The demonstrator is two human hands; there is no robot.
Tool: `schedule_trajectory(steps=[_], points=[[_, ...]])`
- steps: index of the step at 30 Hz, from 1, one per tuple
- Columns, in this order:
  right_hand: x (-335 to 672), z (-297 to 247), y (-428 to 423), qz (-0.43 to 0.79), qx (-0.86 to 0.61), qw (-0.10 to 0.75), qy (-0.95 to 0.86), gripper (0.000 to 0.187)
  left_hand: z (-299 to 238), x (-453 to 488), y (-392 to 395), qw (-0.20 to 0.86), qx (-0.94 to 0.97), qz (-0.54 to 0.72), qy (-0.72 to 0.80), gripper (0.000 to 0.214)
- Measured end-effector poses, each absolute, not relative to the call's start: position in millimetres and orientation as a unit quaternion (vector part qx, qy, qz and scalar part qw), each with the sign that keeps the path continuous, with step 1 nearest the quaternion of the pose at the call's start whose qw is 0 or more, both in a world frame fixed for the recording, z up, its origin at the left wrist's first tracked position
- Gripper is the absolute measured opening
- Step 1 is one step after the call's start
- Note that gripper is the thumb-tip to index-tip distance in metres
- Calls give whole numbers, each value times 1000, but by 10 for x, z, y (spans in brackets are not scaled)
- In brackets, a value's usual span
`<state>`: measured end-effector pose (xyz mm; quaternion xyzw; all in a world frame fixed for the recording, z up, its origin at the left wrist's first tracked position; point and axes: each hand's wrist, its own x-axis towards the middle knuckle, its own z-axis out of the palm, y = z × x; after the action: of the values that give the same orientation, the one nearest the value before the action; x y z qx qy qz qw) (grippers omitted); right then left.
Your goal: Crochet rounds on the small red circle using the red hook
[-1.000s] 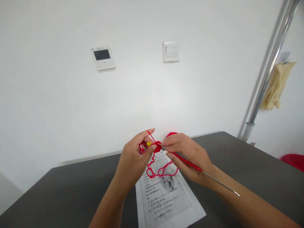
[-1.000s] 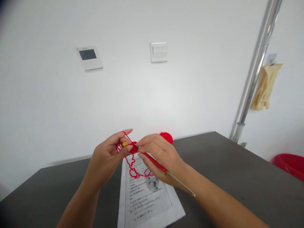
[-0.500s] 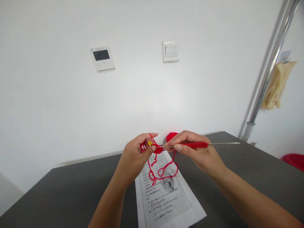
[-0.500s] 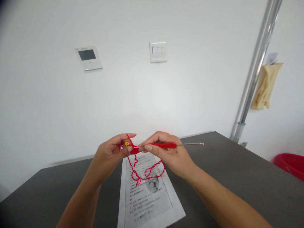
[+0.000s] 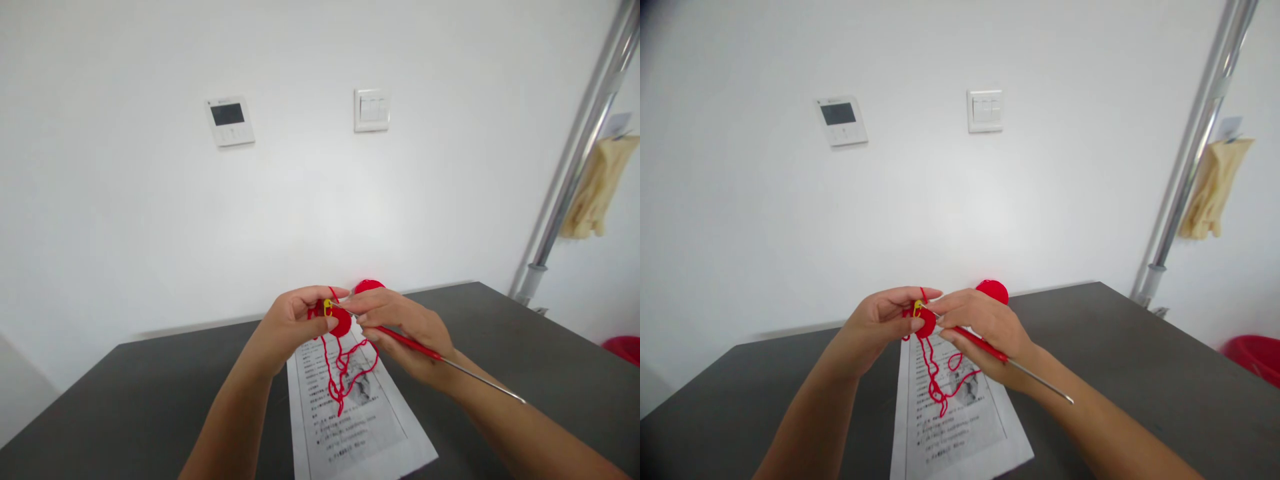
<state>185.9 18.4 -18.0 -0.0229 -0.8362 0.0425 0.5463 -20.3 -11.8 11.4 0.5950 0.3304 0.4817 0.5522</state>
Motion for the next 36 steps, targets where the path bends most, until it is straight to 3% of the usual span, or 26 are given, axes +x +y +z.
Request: schedule_trajectory(steps=[9,14,18,20,25,27,36], points=[[1856,-210,157,52,-23,580,-812,19,94,-71,-169,490,583,525,380,34],[1789,-252,140,23,-43,607,-793,23,108,59,-263,299,624,550,467,34],[1689,-361,191,-7,-108,619,-778,16,68,201,-312,152,625,585,494,36],[1650,-440,253,-14,-124,607,-785,8,33,238,-296,190,599,606,488,40],[1651,-505,337,-45,-77,570,-817,9,24,112,-170,538,535,550,349,41],[1688,-433,293,-52,-63,576,-814,5,53,9,-126,610,535,501,301,36],[1817,-158,180,-12,-42,570,-820,12,76,-73,-115,637,549,475,261,33]])
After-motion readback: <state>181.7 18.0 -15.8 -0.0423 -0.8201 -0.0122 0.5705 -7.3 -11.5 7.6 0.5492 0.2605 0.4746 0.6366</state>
